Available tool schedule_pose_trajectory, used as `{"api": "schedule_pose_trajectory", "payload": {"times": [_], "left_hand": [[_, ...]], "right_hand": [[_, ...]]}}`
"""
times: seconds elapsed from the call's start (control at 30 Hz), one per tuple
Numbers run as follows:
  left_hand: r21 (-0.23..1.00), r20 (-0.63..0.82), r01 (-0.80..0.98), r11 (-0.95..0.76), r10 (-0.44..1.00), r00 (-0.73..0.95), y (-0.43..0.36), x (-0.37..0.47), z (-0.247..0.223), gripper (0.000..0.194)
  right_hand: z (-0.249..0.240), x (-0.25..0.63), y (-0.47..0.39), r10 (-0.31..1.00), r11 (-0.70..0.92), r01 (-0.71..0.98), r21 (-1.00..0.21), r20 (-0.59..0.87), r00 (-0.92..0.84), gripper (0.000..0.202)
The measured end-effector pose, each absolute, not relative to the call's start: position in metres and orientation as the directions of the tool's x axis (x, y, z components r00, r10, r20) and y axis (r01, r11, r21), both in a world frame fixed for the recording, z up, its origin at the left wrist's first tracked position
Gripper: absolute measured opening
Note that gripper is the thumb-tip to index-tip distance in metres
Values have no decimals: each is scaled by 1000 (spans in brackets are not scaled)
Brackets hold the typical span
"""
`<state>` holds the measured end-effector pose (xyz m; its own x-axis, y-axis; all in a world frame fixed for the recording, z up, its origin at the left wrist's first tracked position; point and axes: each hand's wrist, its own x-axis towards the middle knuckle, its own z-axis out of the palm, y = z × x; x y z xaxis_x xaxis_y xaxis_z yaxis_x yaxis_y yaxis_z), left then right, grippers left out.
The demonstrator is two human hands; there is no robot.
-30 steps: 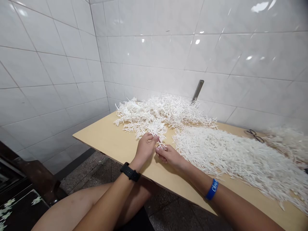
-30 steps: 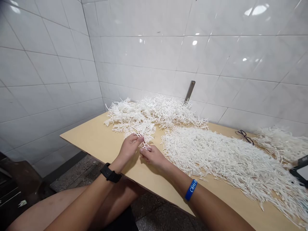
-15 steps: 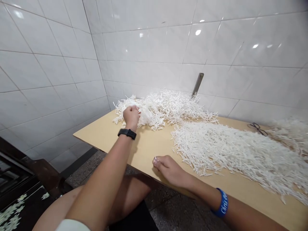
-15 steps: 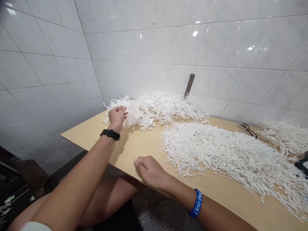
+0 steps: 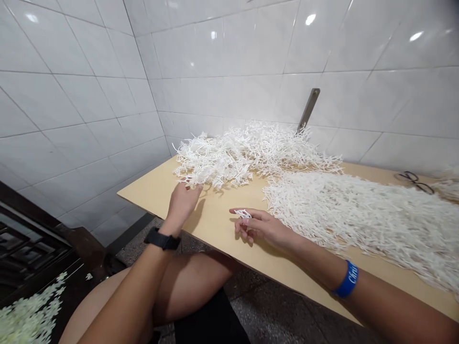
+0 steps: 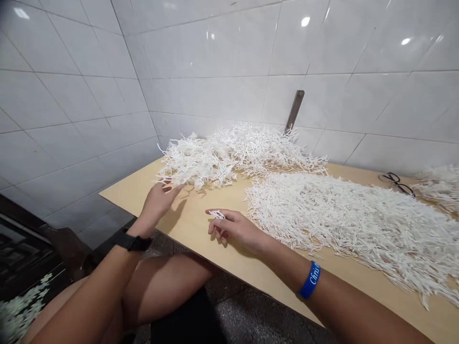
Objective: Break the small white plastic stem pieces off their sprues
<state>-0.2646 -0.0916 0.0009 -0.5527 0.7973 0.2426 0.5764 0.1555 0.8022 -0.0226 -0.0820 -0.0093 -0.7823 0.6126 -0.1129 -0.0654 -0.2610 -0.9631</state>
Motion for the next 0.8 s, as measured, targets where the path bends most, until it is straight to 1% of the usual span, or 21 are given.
{"api": "schedule_pose_trajectory", "payload": {"times": [0.03,0.1,0.17,0.23,0.3,0.33,0.4,0.47,0.53,0.6,0.67,0.73,0.8], "left_hand": [[819,322,564,108,726,-608,-100,-256,-2,47],[819,469,574,-27,608,-640,-115,-233,-7,45],[809,514,578,-107,605,-608,-126,-212,-11,38],[788,532,596,-153,656,-535,-132,-195,-13,28],[773,511,599,-208,763,-395,-134,-184,-14,24],[785,474,573,-235,824,-310,-134,-179,-14,25],[857,361,449,-255,917,-168,-132,-172,-16,30],[928,279,293,-232,952,-130,-129,-167,-18,33],[958,247,189,-218,957,-151,-126,-165,-20,30],[964,237,164,-210,956,-171,-125,-167,-21,26],[959,235,201,-201,958,-163,-126,-169,-19,23],[938,242,286,-196,961,-135,-129,-172,-15,21],[893,243,405,-195,967,-70,-133,-174,-7,21]], "right_hand": [[-11,-23,-83,627,-267,-92,-959,-101,-772,41],[-13,-23,-83,663,-258,-145,-955,-66,-746,43],[-16,-23,-83,698,-219,-190,-957,-17,-716,43],[-20,-24,-84,722,-165,-218,-962,33,-691,42],[-24,-25,-85,738,-110,-226,-968,72,-671,40],[-25,-25,-86,745,-81,-216,-973,85,-662,39],[-25,-26,-88,756,-18,-175,-984,101,-646,37],[-22,-27,-90,768,76,-101,-992,123,-628,35],[-18,-25,-92,769,212,-4,-977,169,-617,32],[-14,-21,-91,766,348,105,-932,218,-604,27],[-13,-16,-88,762,467,225,-855,261,-593,25],[-11,-11,-83,737,582,344,-737,299,-606,29],[-7,-7,-79,667,691,410,-596,306,-679,33]]}}
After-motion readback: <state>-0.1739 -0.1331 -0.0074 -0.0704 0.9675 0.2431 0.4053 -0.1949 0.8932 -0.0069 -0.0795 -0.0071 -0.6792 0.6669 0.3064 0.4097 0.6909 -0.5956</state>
